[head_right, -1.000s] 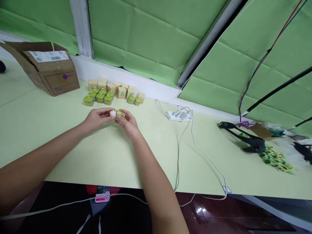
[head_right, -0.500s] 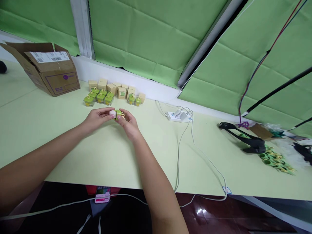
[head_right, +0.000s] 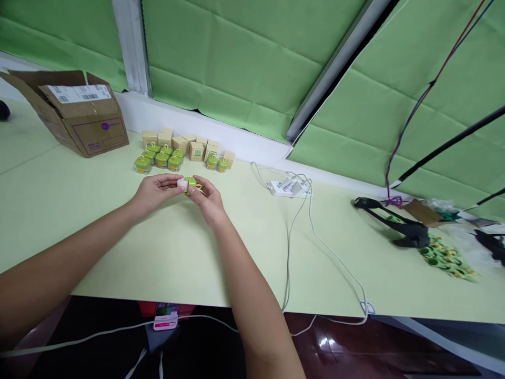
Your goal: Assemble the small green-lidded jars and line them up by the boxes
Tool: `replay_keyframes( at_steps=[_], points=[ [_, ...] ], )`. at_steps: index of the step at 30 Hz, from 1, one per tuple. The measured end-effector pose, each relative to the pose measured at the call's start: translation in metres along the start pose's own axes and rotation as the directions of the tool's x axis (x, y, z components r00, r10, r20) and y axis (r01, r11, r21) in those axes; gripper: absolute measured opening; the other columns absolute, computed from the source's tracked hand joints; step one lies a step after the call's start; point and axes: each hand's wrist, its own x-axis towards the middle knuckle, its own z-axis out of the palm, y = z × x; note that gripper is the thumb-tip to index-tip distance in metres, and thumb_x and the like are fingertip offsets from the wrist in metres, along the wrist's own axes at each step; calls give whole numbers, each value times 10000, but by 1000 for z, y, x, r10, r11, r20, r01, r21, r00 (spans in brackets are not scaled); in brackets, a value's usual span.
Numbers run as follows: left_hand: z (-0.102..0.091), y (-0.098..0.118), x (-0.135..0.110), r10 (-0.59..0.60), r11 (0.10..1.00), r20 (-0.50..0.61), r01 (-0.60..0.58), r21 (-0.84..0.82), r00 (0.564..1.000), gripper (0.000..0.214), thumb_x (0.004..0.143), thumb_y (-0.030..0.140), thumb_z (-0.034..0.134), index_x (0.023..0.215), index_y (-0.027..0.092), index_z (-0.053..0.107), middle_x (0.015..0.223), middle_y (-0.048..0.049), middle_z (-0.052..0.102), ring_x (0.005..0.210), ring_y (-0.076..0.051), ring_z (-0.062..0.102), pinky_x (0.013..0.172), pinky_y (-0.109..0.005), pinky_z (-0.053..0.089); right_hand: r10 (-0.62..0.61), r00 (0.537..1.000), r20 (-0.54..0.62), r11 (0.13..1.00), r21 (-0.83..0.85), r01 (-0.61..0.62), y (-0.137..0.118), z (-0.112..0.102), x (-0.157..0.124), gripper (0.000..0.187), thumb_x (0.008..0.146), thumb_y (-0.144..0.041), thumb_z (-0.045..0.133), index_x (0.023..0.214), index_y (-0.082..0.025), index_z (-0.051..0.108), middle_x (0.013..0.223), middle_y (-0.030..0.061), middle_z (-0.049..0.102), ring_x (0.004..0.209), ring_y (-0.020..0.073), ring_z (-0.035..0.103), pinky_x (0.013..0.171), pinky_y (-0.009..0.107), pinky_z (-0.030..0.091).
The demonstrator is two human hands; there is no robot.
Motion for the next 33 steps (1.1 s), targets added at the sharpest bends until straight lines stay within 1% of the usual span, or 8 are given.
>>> replay_keyframes(
  at_steps=[3,9,14,20,25,29,31,33],
  points=[
    [1,-1,0,24,999,-10,-24,38,1000,710,585,564,958,1147,164,789,1182,-130,790,1131,-316,736,1071,-472,574,-10,1000,-1,1000,-6,10,2,0,0,571,625,-420,959,1125,-263,731,1064,12,724,1080,205,686,1108,466,553],
    [1,1,-1,64,989,-23,-60,135,998,713,619,614,920,1158,162,803,1191,-133,788,1118,-324,737,1032,-463,591,-22,1000,-21,1000,4,22,3,2,-1,581,624,-423,963,1129,-253,731,1030,4,716,1025,184,699,1077,443,588],
    [1,1,-1,82,982,-20,-77,172,996,717,636,628,902,1166,155,804,1190,-138,787,1091,-323,741,999,-458,601,-27,999,-18,999,-19,26,5,3,-1,577,656,-454,942,1155,-257,729,1013,5,719,1045,193,699,1094,472,574],
    [-1,-2,1,85,970,23,-88,225,996,654,676,615,875,1149,167,815,1186,-123,791,1083,-324,741,972,-449,605,-29,998,-54,999,-32,28,12,1,0,622,631,-476,946,1170,-242,743,980,5,724,1013,192,701,1074,491,588],
    [-3,-4,2,109,961,71,-124,247,991,598,719,587,851,1145,169,819,1189,-120,790,1069,-312,740,952,-429,609,-15,996,-92,999,-53,10,15,2,0,680,595,-501,956,1180,-219,756,1048,29,748,1040,214,707,1069,504,591],
    [-4,-6,1,144,946,131,-175,273,981,523,791,589,790,1099,168,828,1137,-113,798,1025,-294,739,915,-416,613,-12,995,-96,998,-69,6,16,5,-2,704,584,-515,957,1186,-210,759,1081,46,761,1059,236,711,1059,524,596],
    [-3,-7,0,158,944,127,-188,272,979,530,807,595,772,1105,159,821,1146,-119,790,1031,-288,735,911,-407,615,-18,995,-100,997,-75,10,16,6,-2,705,588,-521,955,1190,-211,756,1097,50,762,1071,242,710,1060,532,595],
    [-2,-9,0,163,946,98,-184,266,982,554,798,602,779,1123,154,811,1166,-124,783,1051,-288,730,929,-407,613,-22,994,-108,997,-73,14,15,8,-3,706,591,-531,950,1191,-216,752,1103,49,760,1086,243,706,1063,530,593]
  ],
)
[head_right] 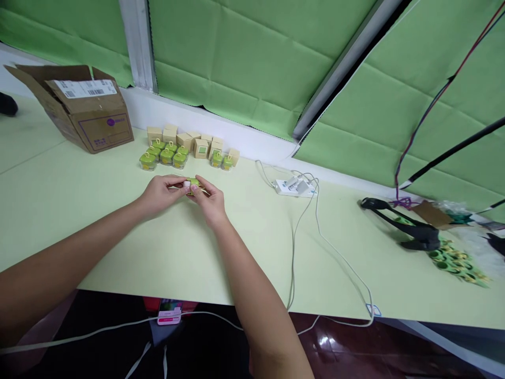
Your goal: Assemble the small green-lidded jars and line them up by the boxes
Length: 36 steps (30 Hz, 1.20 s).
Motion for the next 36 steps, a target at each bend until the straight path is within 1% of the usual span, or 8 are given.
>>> replay_keyframes(
  at_steps=[3,6,9,12,17,23,30,36],
  points=[
    [4,0,0,-24,1000,-59,23,-13,998,543,784,590,797,1109,156,794,1124,-123,787,1029,-276,733,951,-417,608,-6,1000,-6,1000,20,6,-2,1,1,693,602,-542,941,1187,-227,742,1078,40,756,1098,237,702,1066,514,594],
    [9,3,-2,-35,998,-111,28,-63,993,497,783,532,811,1118,173,736,1081,-105,775,990,-242,730,910,-392,622,-13,1000,-8,999,51,13,-3,2,1,656,628,-534,931,1178,-238,731,1082,34,755,1080,223,710,1076,500,587],
    [10,6,-4,0,994,-98,-11,-106,995,440,795,482,812,1107,204,676,1041,-74,747,976,-213,716,868,-351,629,-1,1000,-11,997,78,2,-4,3,1,626,638,-517,933,1160,-240,726,1083,31,762,1048,214,722,1077,497,587],
    [9,10,-5,32,993,-87,-42,-112,996,387,820,495,791,1050,205,677,1051,-71,727,987,-202,700,887,-336,625,9,1000,-10,996,94,-8,-6,4,-1,614,640,-502,938,1153,-241,725,1068,30,769,1039,217,729,1071,500,593],
    [10,14,-7,24,996,-93,-32,-84,995,427,822,559,774,1043,200,704,1069,-79,732,995,-215,698,906,-343,620,11,1000,-16,997,81,-10,-6,5,-2,641,643,-520,932,1179,-235,725,1117,42,774,1090,234,728,1093,509,580],
    [11,18,-10,37,997,-104,-43,-59,994,442,836,577,763,1048,192,722,1060,-83,738,992,-218,697,908,-344,625,-5,999,-34,998,62,7,-5,6,-3,674,646,-539,922,1207,-222,725,1159,51,765,1125,248,720,1090,511,583],
    [11,15,-9,26,998,-118,-31,-46,993,483,830,595,767,1059,170,745,1058,-101,758,978,-227,713,890,-349,636,-19,998,-68,997,77,24,-2,8,-4,704,607,-533,943,1193,-201,737,1142,55,771,1123,254,711,1073,516,597],
    [12,13,-10,24,998,-118,-31,-62,993,497,829,609,765,1061,170,756,1073,-107,774,990,-239,734,908,-363,638,-49,997,-58,999,18,50,0,7,-3,699,643,-561,914,1221,-208,739,1109,56,768,1168,264,695,1075,516,596]
  ],
)
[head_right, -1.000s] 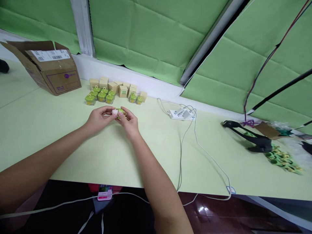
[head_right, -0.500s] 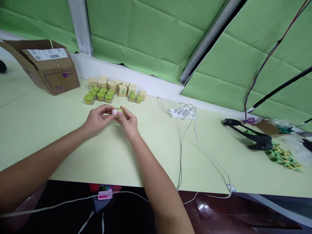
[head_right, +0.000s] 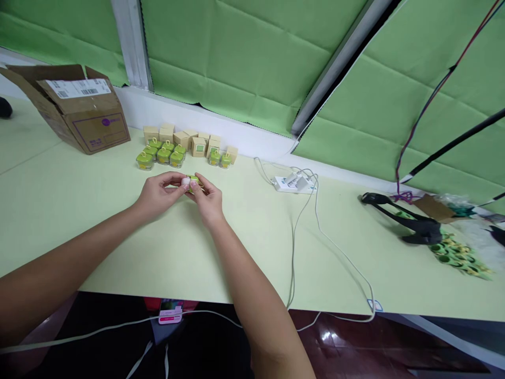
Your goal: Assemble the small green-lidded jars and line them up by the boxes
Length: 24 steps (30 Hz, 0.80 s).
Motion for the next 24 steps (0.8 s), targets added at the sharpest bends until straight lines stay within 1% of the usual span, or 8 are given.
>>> replay_keyframes(
  at_steps=[4,8,11,13,16,18,21,24],
  points=[
    [0,-2,0,9,1000,3,-9,23,1000,459,823,583,779,1030,175,737,1031,-98,779,970,-236,749,915,-375,640,-2,1000,4,1000,-8,2,0,0,0,710,631,-569,919,1217,-208,743,1114,51,771,1140,254,707,1082,519,593],
    [-2,-3,2,-45,998,12,45,40,999,442,788,560,809,998,197,670,996,-93,796,947,-256,771,868,-390,649,22,1000,9,1000,-11,-22,0,0,0,751,594,-579,934,1216,-204,745,1132,52,776,1125,252,714,1099,529,578],
    [-5,-1,2,-112,993,42,110,44,993,447,776,512,828,1029,217,607,1005,-95,811,896,-260,785,814,-389,649,43,999,21,999,-16,-43,-3,-1,1,752,576,-569,945,1202,-200,750,1097,45,779,1087,240,724,1097,526,579],
    [-6,1,3,-131,991,48,129,44,990,477,781,488,827,1098,229,582,1041,-97,812,891,-255,785,806,-386,644,47,999,24,999,-12,-46,-5,-1,1,725,580,-556,947,1183,-204,752,1083,39,773,1058,227,726,1082,512,590],
    [-4,1,3,-91,996,42,90,29,995,570,806,480,804,1262,236,565,1108,-104,795,965,-242,765,853,-385,631,43,999,26,999,-2,-43,-8,-2,2,662,607,-542,939,1159,-228,751,1060,29,760,1040,213,720,1062,485,603],
    [-3,-1,4,-61,998,56,62,-6,997,602,821,480,789,1319,223,571,1152,-118,772,1031,-236,740,891,-383,619,39,999,34,999,-2,-39,-10,-3,2,639,616,-534,939,1151,-243,745,1042,25,752,1042,214,716,1061,479,601],
    [-5,-8,8,-60,996,70,65,-66,996,611,801,463,805,1311,200,592,1230,-140,731,1075,-231,716,918,-380,599,38,998,54,999,12,-38,-13,-6,3,610,627,-519,940,1133,-248,734,1029,25,745,1036,215,718,1064,478,593],
    [-11,-14,15,-50,998,-9,50,-27,999,574,773,419,817,1257,191,610,1227,-131,720,1014,-206,706,884,-355,586,40,997,63,998,50,-43,-16,-8,5,570,646,-518,932,1100,-243,722,1053,34,756,1016,212,725,1064,480,586]
  ],
)
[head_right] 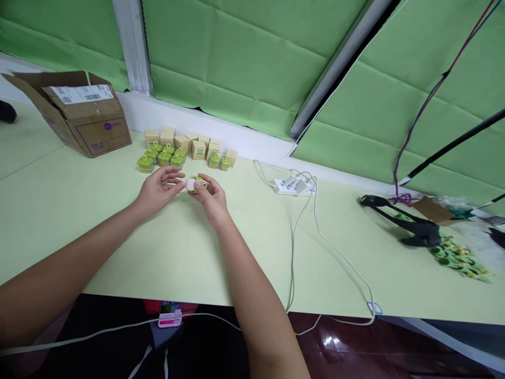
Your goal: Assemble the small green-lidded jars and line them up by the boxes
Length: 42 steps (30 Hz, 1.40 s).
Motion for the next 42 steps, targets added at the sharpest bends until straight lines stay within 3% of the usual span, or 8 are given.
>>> replay_keyframes(
  at_steps=[5,12,16,22,25,30,35,42],
  points=[
    [-4,2,1,47,998,-34,-46,32,998,397,842,462,745,1130,196,683,1165,-101,726,975,-190,674,819,-304,564,3,1000,-6,1000,18,-3,-2,0,0,545,648,-502,937,1073,-244,716,1065,43,776,1004,215,730,1044,479,595],
    [0,8,-4,-34,998,137,41,-47,990,622,783,543,823,1288,201,704,1269,-132,719,1095,-251,675,859,-356,585,38,998,51,999,10,-39,-2,2,-3,522,632,-480,952,1038,-245,722,1064,32,786,1030,225,741,1040,472,601],
    [-3,9,-2,-48,994,155,63,-90,987,611,779,571,822,1255,196,743,1215,-128,749,932,-217,704,856,-385,604,46,998,40,998,32,-48,-3,0,-2,494,635,-495,947,986,-226,727,1077,44,792,1031,223,743,1048,455,594],
    [-2,4,1,-8,993,76,17,-116,997,446,826,443,773,1171,162,746,1164,-129,752,973,-226,699,820,-376,613,97,992,85,992,71,-103,-6,1,-2,474,650,-538,928,943,-217,739,1081,48,801,1027,229,752,982,397,621],
    [-4,5,-3,58,991,121,-42,-126,991,513,855,346,709,1338,185,649,1317,-137,685,1075,-232,683,870,-380,608,109,990,91,990,83,-116,-4,3,-3,459,642,-505,943,930,-212,740,1021,32,804,948,197,757,903,341,635],
    [-3,11,-14,208,963,279,-246,108,938,643,860,287,700,1481,248,538,1486,-103,587,1320,-255,590,1049,-385,555,119,992,45,988,95,-123,2,4,-2,462,584,-467,979,858,-213,709,883,4,786,821,164,745,768,286,628],
    [-1,5,-13,285,878,222,-347,329,932,546,861,264,664,1402,209,615,1400,-94,665,1266,-267,640,1130,-431,502,69,997,23,997,39,-70,6,5,-3,439,623,-519,942,846,-211,723,861,-11,758,787,138,713,804,311,631],
    [-3,1,-10,314,864,193,-364,348,930,538,869,248,650,1405,218,619,1410,-78,669,1301,-247,631,1132,-394,498,-101,994,-35,988,-118,96,3,10,-6,394,700,-542,881,872,-206,772,942,24,762,924,182,700,881,396,646]
  ],
)
